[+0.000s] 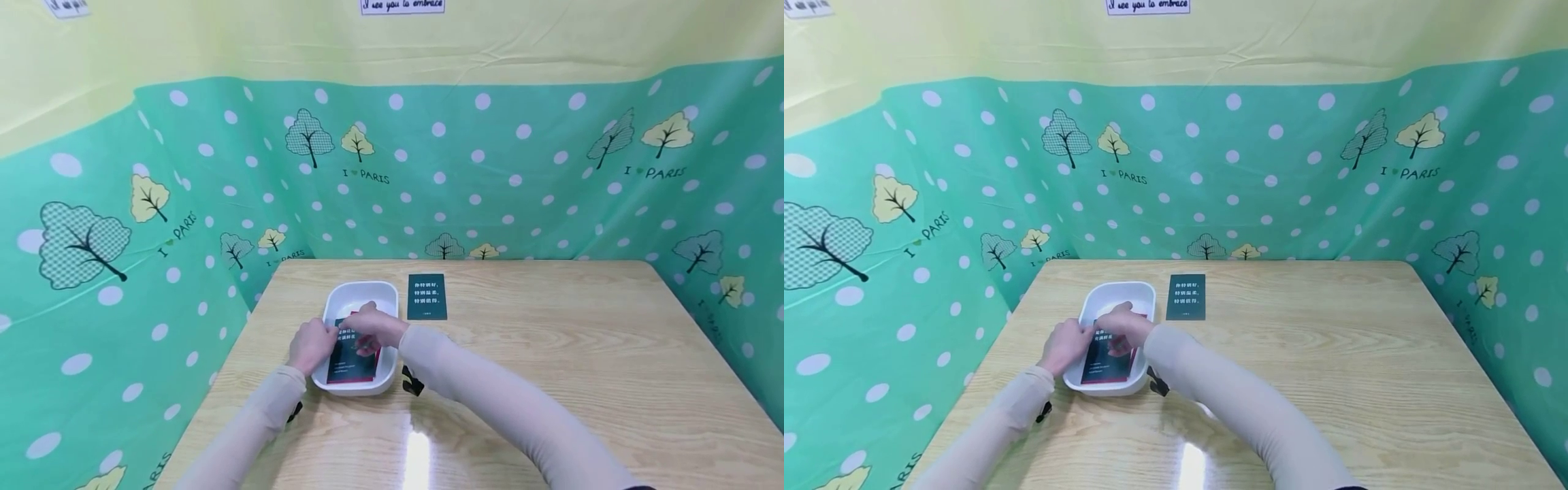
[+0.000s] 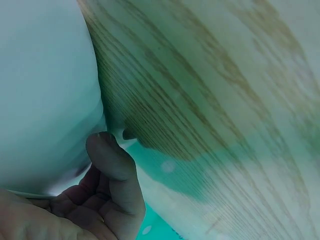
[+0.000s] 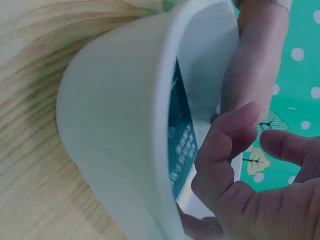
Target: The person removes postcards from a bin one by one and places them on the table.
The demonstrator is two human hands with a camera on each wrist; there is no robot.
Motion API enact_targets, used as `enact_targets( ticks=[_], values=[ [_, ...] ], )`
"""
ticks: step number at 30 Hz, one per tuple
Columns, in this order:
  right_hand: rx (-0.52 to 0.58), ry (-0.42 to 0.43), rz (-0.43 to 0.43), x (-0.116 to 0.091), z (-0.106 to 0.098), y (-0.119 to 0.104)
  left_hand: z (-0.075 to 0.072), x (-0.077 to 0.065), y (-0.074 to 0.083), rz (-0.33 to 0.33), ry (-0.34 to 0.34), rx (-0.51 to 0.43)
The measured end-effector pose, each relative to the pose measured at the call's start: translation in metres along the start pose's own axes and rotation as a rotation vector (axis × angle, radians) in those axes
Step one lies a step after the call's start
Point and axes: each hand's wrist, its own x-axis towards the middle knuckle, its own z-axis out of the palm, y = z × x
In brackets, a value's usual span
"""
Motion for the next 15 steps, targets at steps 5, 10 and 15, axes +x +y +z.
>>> enact_targets(
  ticks=[5,10,15],
  values=[
    [-0.029,-0.001,-0.004,-0.0004,-0.0008,-0.0019,0.0005,0.0000,-0.0001,0.010,0.008,0.013],
    [-0.022,0.001,0.025,-0.0015,-0.0042,-0.0014,-0.0007,0.0002,0.0023,0.000,-0.012,-0.008],
    [-0.002,-0.028,0.023,-0.0005,-0.0072,0.0006,0.0000,0.0007,0.0016,-0.012,-0.020,-0.013]
  ],
)
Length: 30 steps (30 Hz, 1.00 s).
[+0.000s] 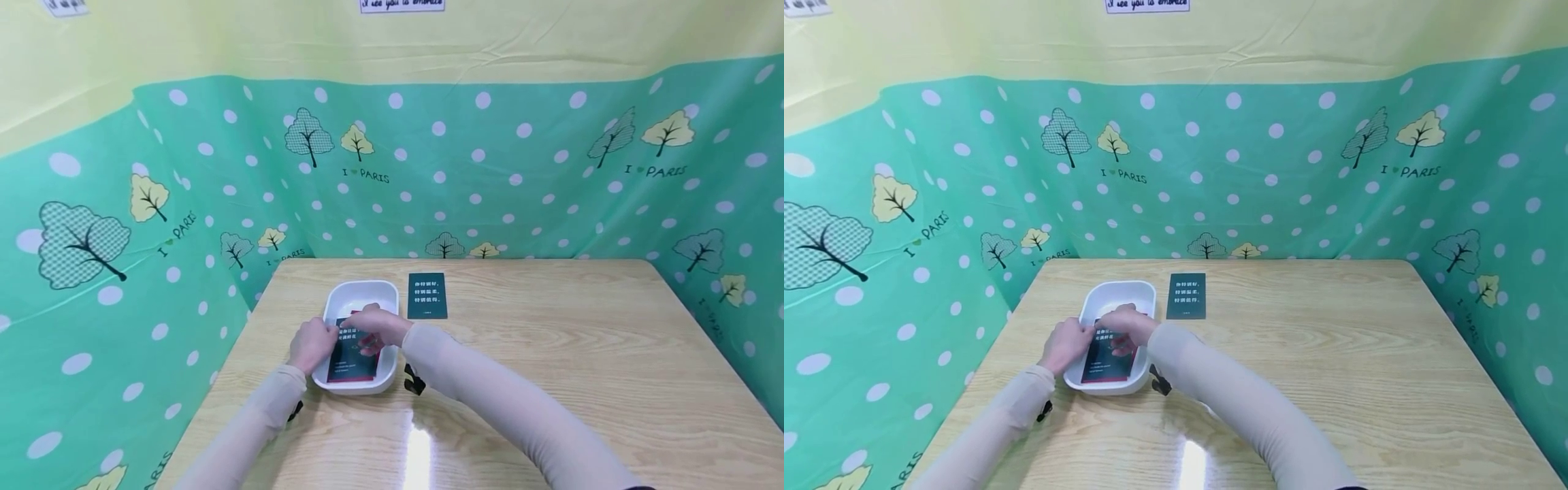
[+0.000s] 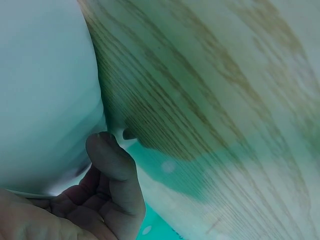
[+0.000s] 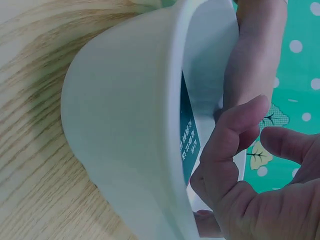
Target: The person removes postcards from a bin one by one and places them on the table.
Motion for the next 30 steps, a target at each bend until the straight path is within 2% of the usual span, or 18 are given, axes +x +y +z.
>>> enact_targets(
  ticks=[6,14,20,24,30],
  values=[
    [0.024,-0.017,-0.030,0.002,0.000,0.003,0.001,-0.001,-0.001,-0.007,-0.009,-0.004],
    [-0.045,-0.075,-0.058,-0.003,0.000,0.001,0.001,-0.003,-0.001,-0.010,-0.006,0.003],
    [-0.061,0.065,-0.067,-0.008,0.003,-0.002,-0.002,-0.003,-0.002,-0.006,0.000,-0.002],
    [-0.177,0.141,-0.103,-0.008,0.007,-0.001,-0.002,-0.003,-0.001,-0.012,0.015,0.016],
    [-0.452,0.212,-0.176,-0.004,0.014,0.001,-0.001,-0.002,-0.001,-0.012,0.010,0.012]
  ],
)
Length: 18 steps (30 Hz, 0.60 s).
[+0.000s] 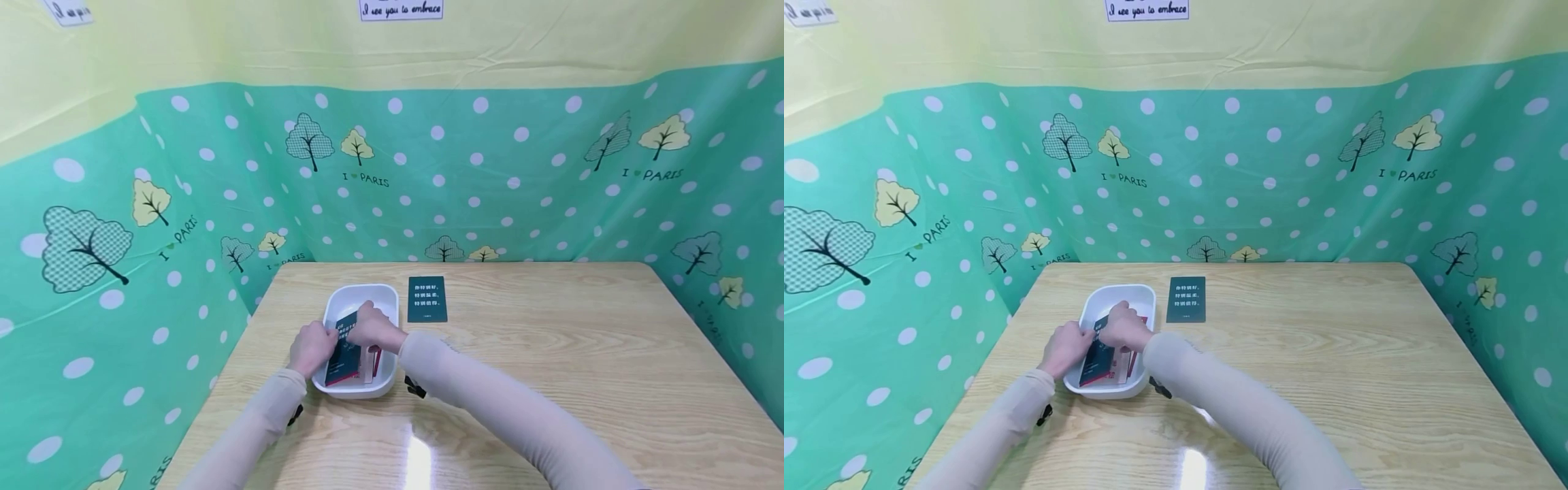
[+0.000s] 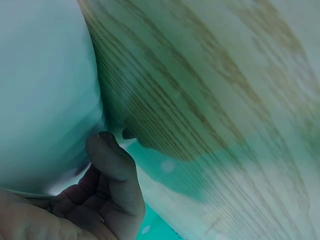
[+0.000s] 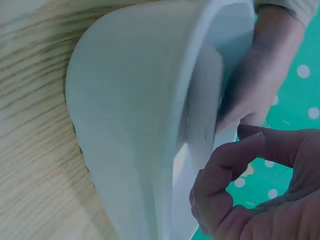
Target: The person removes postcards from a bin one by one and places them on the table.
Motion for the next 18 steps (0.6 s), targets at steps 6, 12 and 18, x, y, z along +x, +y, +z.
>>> enact_targets(
  ticks=[6,12,18],
  values=[
    [-0.092,0.027,-0.032,0.002,0.006,0.003,0.001,0.000,0.000,0.009,-0.002,-0.013],
    [-0.089,0.005,-0.039,0.001,0.001,0.008,0.001,-0.001,0.000,-0.008,-0.007,-0.008],
    [-0.119,0.013,-0.061,0.002,-0.005,0.010,0.001,0.000,0.000,0.000,-0.002,-0.008]
  ],
)
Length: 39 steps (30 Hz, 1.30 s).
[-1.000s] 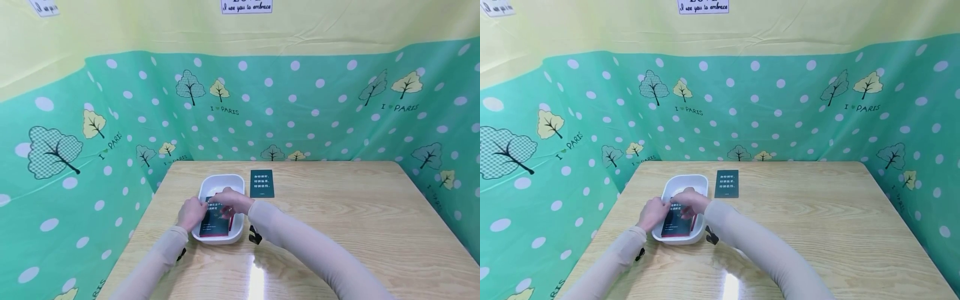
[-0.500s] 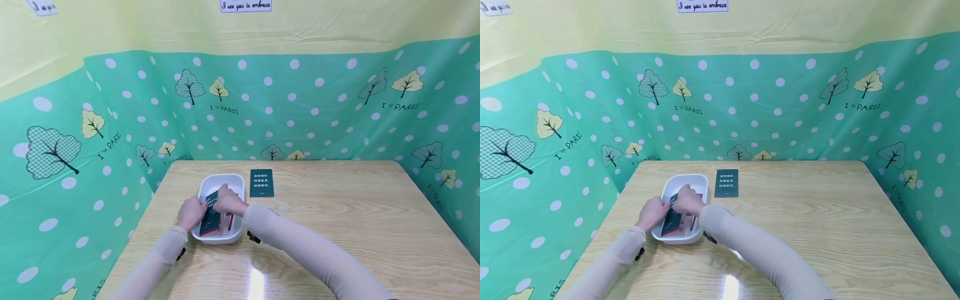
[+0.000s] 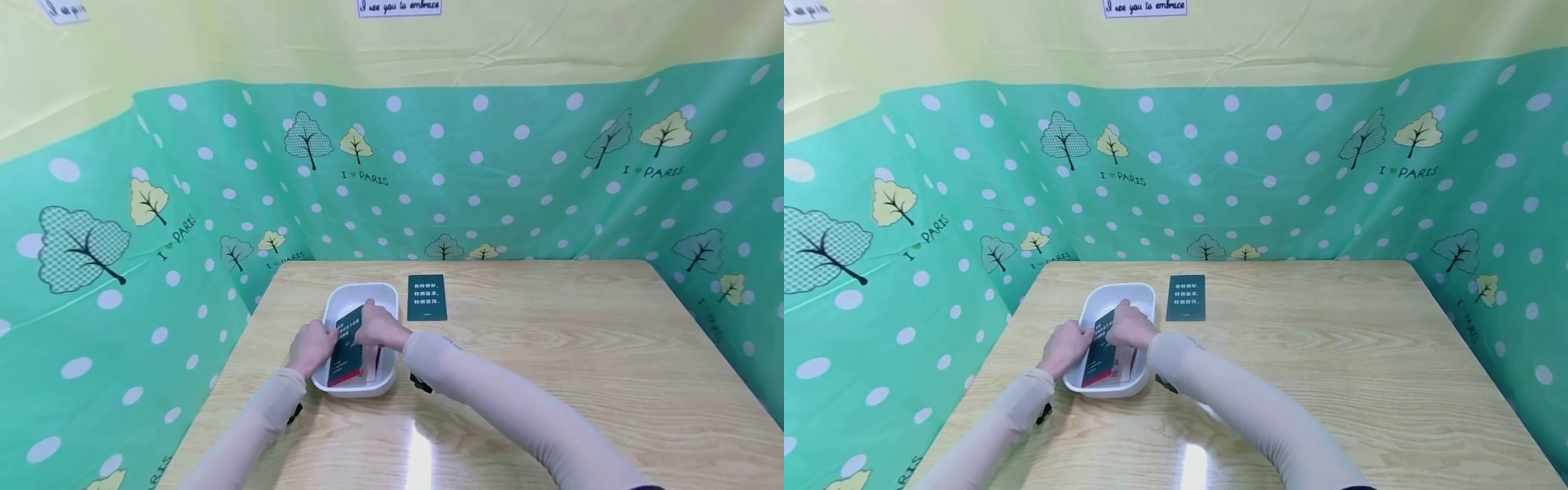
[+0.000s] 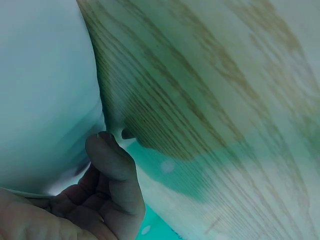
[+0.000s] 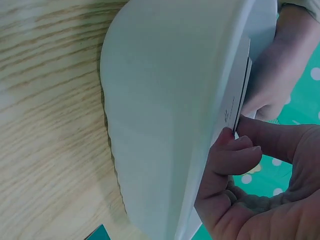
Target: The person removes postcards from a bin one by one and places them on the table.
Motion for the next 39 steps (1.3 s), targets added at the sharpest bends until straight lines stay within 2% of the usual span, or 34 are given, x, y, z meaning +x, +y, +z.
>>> enact_targets(
  ticks=[11,22,29,39],
  values=[
    [-0.004,-0.011,-0.035,0.001,-0.009,0.002,-0.002,0.002,0.002,0.004,0.013,0.018],
    [-0.022,0.059,-0.051,0.001,-0.008,0.004,0.000,0.001,0.000,-0.006,0.000,0.005],
    [0.003,0.060,-0.022,0.001,-0.004,0.006,0.002,0.000,-0.002,-0.018,-0.020,-0.026],
    [0.050,0.106,-0.051,-0.002,-0.012,0.006,0.000,0.000,-0.001,-0.006,-0.011,-0.022]
  ],
)
